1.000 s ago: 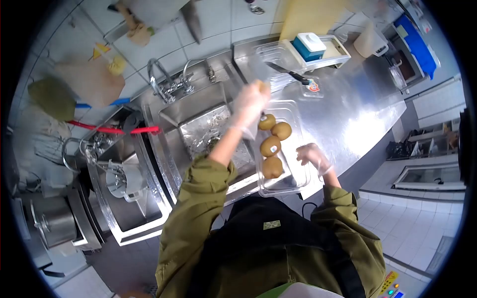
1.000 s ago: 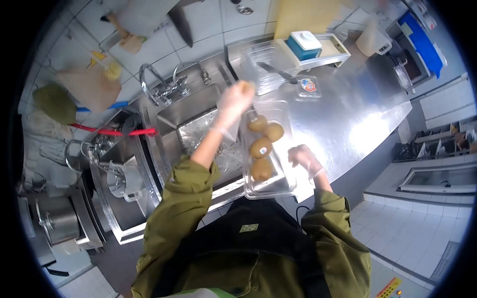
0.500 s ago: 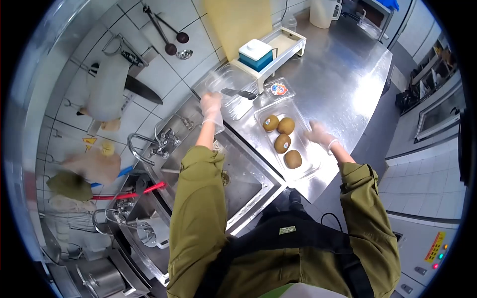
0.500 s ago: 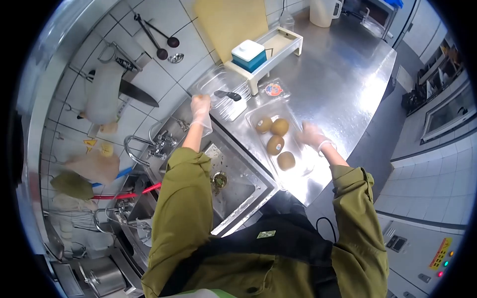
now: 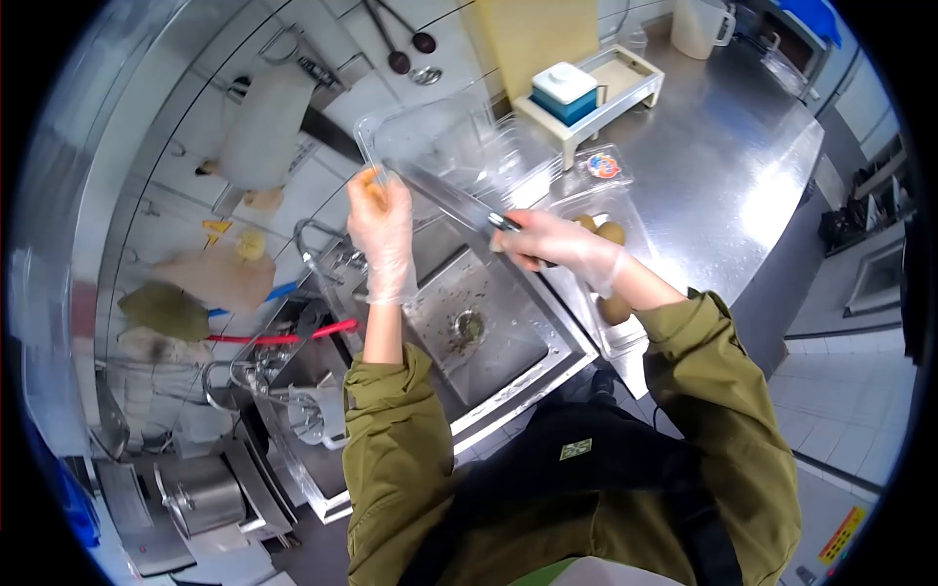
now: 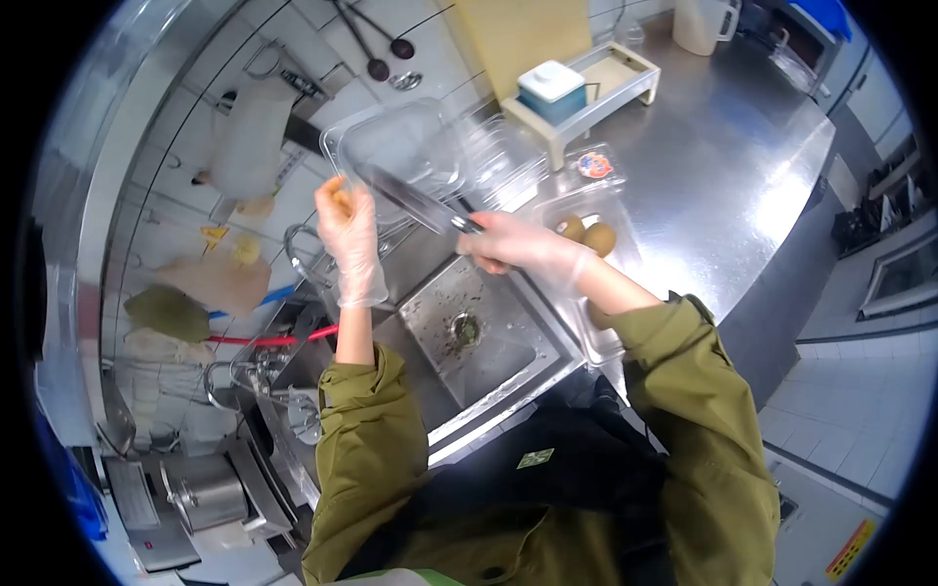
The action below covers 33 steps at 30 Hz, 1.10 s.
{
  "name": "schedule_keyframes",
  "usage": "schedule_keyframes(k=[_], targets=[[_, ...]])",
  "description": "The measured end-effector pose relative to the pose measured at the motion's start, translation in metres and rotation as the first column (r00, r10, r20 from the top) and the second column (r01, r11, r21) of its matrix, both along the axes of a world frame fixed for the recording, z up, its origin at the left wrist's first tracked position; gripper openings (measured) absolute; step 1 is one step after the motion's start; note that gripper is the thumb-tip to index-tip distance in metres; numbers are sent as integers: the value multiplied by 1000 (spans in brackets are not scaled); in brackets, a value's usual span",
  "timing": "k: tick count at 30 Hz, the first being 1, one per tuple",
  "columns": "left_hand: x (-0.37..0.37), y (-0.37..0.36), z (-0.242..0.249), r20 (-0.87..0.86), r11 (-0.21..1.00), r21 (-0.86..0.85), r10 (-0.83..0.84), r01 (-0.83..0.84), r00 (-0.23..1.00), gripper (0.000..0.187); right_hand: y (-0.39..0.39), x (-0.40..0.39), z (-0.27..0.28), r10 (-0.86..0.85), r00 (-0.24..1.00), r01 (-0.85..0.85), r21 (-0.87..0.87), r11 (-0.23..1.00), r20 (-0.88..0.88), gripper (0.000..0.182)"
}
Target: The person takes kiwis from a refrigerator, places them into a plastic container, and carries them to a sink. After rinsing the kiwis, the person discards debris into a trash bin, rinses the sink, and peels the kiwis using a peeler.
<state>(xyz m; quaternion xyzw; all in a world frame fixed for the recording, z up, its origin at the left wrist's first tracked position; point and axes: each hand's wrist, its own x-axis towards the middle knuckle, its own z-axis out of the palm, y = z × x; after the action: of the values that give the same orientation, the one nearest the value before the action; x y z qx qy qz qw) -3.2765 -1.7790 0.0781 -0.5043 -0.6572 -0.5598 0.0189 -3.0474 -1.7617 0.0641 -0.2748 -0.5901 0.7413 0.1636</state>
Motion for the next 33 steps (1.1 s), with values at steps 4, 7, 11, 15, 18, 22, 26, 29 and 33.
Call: schedule_keyframes(k=[4,7,11,15,18,22,26,29,33], targets=[[-34,-41,12,-587,984,143,170,-105,791,27,-33,23,-23,52,986,-58,34,998,158,12],[-46,-62,13,-908,979,202,203,-41,366,30,-59,43,-47,-22,983,33,-60,998,181,10],[-51,-82,8,-975,992,129,127,-1,182,24,-92,89,-58,-218,964,233,-88,968,150,15],[-57,-81,-11,-786,975,139,215,-172,580,22,-113,157,-82,-425,903,430,-99,898,64,24],[-42,-67,-27,27,987,35,154,-155,988,27,-130,210,-93,-566,820,573,-123,811,87,26],[63,-60,-22,612,1000,16,-13,4,790,32,-156,263,-94,-750,661,743,-177,645,43,12],[193,-41,-61,724,925,-45,-231,378,650,29,-174,300,-85,-829,559,817,-169,551,-1,11],[294,-34,-87,847,815,-64,-261,577,463,26,-180,326,-78,-851,524,843,-119,524,-32,11],[393,-40,-137,924,822,50,-254,568,286,40,-190,359,-67,-901,434,901,-22,434,-14,12]])
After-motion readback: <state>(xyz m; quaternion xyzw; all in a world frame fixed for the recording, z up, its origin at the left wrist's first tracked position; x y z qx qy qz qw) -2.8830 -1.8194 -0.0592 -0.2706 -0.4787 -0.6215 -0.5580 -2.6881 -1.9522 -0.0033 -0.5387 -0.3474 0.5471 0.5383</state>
